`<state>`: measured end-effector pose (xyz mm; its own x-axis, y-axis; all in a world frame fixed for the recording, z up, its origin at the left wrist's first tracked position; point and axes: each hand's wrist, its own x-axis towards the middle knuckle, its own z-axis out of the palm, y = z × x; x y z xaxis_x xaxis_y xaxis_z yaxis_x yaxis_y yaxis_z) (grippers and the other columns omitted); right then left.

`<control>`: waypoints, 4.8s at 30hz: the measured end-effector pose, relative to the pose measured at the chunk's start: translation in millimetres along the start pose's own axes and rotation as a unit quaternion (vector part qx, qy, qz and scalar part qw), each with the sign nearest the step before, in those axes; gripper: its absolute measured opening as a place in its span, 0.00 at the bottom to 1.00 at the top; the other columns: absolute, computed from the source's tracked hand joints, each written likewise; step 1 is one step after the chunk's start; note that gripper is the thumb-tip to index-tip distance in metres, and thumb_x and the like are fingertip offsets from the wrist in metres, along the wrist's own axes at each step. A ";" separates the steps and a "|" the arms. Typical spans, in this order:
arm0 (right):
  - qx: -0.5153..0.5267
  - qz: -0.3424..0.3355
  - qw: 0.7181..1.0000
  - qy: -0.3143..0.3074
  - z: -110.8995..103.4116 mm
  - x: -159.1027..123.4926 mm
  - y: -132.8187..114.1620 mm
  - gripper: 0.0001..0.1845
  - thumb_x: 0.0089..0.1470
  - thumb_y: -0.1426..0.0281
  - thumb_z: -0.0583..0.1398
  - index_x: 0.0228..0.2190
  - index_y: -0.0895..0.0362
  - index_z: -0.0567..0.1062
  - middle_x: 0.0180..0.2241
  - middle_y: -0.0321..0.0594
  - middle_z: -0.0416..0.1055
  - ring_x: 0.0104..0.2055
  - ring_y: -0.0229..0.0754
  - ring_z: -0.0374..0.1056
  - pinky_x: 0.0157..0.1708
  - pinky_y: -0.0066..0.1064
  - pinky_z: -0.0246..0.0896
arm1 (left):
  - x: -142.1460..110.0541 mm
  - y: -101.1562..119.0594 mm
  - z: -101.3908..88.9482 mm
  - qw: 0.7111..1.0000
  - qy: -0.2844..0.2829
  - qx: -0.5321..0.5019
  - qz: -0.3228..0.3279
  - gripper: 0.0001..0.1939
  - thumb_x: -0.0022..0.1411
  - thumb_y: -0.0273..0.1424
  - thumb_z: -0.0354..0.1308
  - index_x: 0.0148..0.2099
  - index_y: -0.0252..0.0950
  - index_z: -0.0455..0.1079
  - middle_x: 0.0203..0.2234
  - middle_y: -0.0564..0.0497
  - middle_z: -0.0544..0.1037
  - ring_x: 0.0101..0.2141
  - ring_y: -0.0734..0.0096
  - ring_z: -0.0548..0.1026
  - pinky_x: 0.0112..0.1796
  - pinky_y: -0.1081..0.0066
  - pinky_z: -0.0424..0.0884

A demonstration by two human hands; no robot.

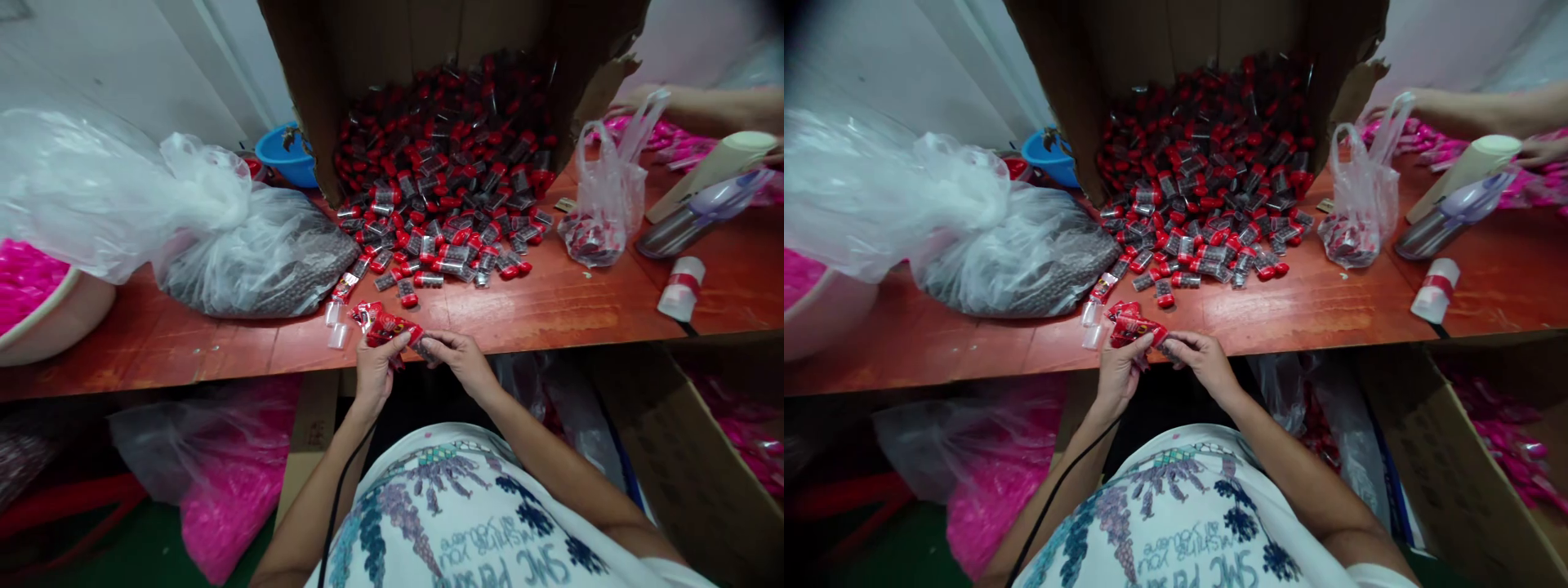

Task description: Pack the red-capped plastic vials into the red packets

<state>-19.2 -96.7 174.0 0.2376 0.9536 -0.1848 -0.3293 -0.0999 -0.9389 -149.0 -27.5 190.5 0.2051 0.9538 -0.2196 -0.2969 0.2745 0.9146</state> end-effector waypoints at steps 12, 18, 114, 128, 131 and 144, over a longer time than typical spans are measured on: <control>-0.107 -0.070 0.992 -0.016 -0.2 -6.0 -6.9 0.16 0.50 0.62 0.62 0.41 0.54 0.79 0.34 0.38 0.73 0.34 0.39 0.69 0.33 0.30 0.64 | -0.6 -3.0 -3.4 0.999 0.005 -0.040 -0.034 0.15 0.40 0.24 0.70 0.34 0.35 0.75 0.27 0.53 0.79 0.25 0.76 0.75 0.28 0.77 0.71; -0.181 -0.140 0.973 -0.006 -4.8 -6.2 -7.0 0.16 0.54 0.62 0.61 0.44 0.53 0.77 0.35 0.39 0.71 0.37 0.39 0.68 0.37 0.30 0.62 | -0.4 -4.4 -6.5 0.998 -0.015 -0.030 -0.045 0.23 0.39 0.24 0.71 0.41 0.36 0.74 0.33 0.50 0.80 0.27 0.75 0.76 0.27 0.79 0.69; -0.171 -0.145 0.969 0.100 4.9 -16.9 3.3 0.13 0.57 0.64 0.56 0.39 0.55 0.76 0.36 0.39 0.71 0.33 0.37 0.67 0.32 0.27 0.63 | -19.6 1.3 5.0 0.999 0.040 0.036 -0.002 0.14 0.48 0.36 0.66 0.29 0.32 0.68 0.20 0.56 0.72 0.12 0.83 0.63 0.13 0.79 0.56; -0.074 -0.082 0.986 0.123 16.2 -20.3 7.6 0.14 0.57 0.62 0.54 0.40 0.56 0.73 0.32 0.35 0.69 0.19 0.30 0.58 0.20 0.25 0.57 | -28.2 -3.8 7.2 0.990 0.064 0.113 0.045 0.14 0.51 0.40 0.64 0.32 0.34 0.69 0.14 0.59 0.67 0.12 0.81 0.62 0.10 0.80 0.53; -0.097 -0.107 0.980 0.135 15.1 -19.0 9.1 0.14 0.58 0.62 0.54 0.40 0.56 0.74 0.33 0.37 0.69 0.21 0.31 0.59 0.22 0.25 0.58 | -30.4 -5.6 6.1 0.987 0.066 0.140 0.041 0.15 0.51 0.40 0.63 0.36 0.34 0.70 0.13 0.59 0.66 0.11 0.81 0.61 0.10 0.81 0.53; -0.134 -0.166 0.970 0.118 11.0 -15.1 6.4 0.12 0.56 0.63 0.58 0.40 0.54 0.75 0.37 0.39 0.70 0.38 0.40 0.68 0.35 0.29 0.65 | -19.7 4.0 3.8 0.997 -0.018 0.059 -0.055 0.18 0.41 0.32 0.70 0.35 0.31 0.71 0.25 0.53 0.75 0.17 0.81 0.67 0.15 0.80 0.62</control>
<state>-34.9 -108.7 174.0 0.5025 0.8577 0.1088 0.0427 0.1011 -0.9940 -150.7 -45.7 199.8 0.2652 0.9127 -0.3108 -0.1593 0.3594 0.9195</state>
